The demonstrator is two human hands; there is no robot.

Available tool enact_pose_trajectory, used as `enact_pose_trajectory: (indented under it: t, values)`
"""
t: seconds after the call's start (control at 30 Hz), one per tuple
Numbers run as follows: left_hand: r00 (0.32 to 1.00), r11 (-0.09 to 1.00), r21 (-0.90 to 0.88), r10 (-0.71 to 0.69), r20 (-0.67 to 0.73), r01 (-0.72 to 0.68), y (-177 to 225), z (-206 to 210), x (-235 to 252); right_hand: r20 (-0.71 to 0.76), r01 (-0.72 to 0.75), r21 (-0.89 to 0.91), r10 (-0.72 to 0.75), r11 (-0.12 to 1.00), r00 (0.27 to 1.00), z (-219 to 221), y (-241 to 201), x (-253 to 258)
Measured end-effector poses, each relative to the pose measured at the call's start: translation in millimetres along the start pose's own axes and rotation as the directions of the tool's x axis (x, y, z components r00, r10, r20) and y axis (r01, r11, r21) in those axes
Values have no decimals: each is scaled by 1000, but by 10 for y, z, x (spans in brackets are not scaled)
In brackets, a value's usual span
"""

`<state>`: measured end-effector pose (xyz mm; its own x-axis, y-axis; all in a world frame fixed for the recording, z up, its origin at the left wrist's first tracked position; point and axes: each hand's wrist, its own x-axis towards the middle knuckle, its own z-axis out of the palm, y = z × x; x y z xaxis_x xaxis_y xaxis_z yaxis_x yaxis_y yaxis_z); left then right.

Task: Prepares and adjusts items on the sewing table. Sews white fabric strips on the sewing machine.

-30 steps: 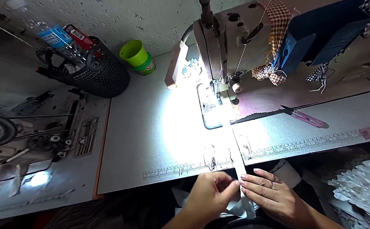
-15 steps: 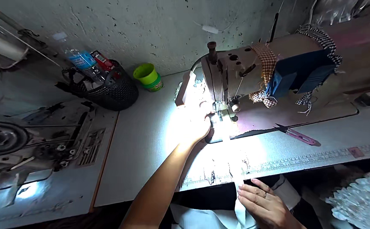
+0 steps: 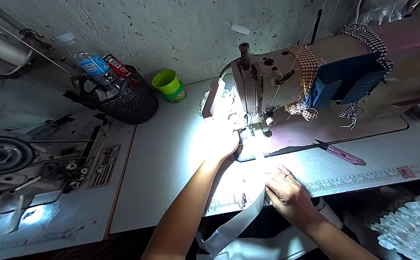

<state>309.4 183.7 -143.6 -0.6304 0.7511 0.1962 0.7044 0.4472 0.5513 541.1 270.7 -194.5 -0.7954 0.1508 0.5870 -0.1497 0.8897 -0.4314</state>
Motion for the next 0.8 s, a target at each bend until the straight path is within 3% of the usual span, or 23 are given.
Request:
enact_pose_trajectory:
  t: [0.23,0.4,0.47,0.53,0.63,0.73,0.8]
  values:
    - [1000,999,-34,-25,-13,25,-158,152,41,-21,-16,-33,16,999,1000,180,110,383]
    - [1000,989,144,-17,26,13,19,-43,20,-65,-29,-49,25,998,998,291,187,592]
    - [1000,987,159,21,22,-24,-1,-41,32,-68,-38,-37,36,999,997,301,205,637]
    - [996,989,148,-27,82,15,53,-68,-17,-57,-51,-37,49,998,997,280,188,620]
    - [954,966,21,-257,154,257,293,-22,-467,-20,-94,4,94,996,995,82,60,354]
    - [974,973,-31,-226,23,227,650,72,-1360,-167,-104,183,135,978,977,-145,-221,-201]
    - [982,973,-132,-184,42,188,959,121,-1916,-52,-277,435,331,856,942,-284,-461,-528]
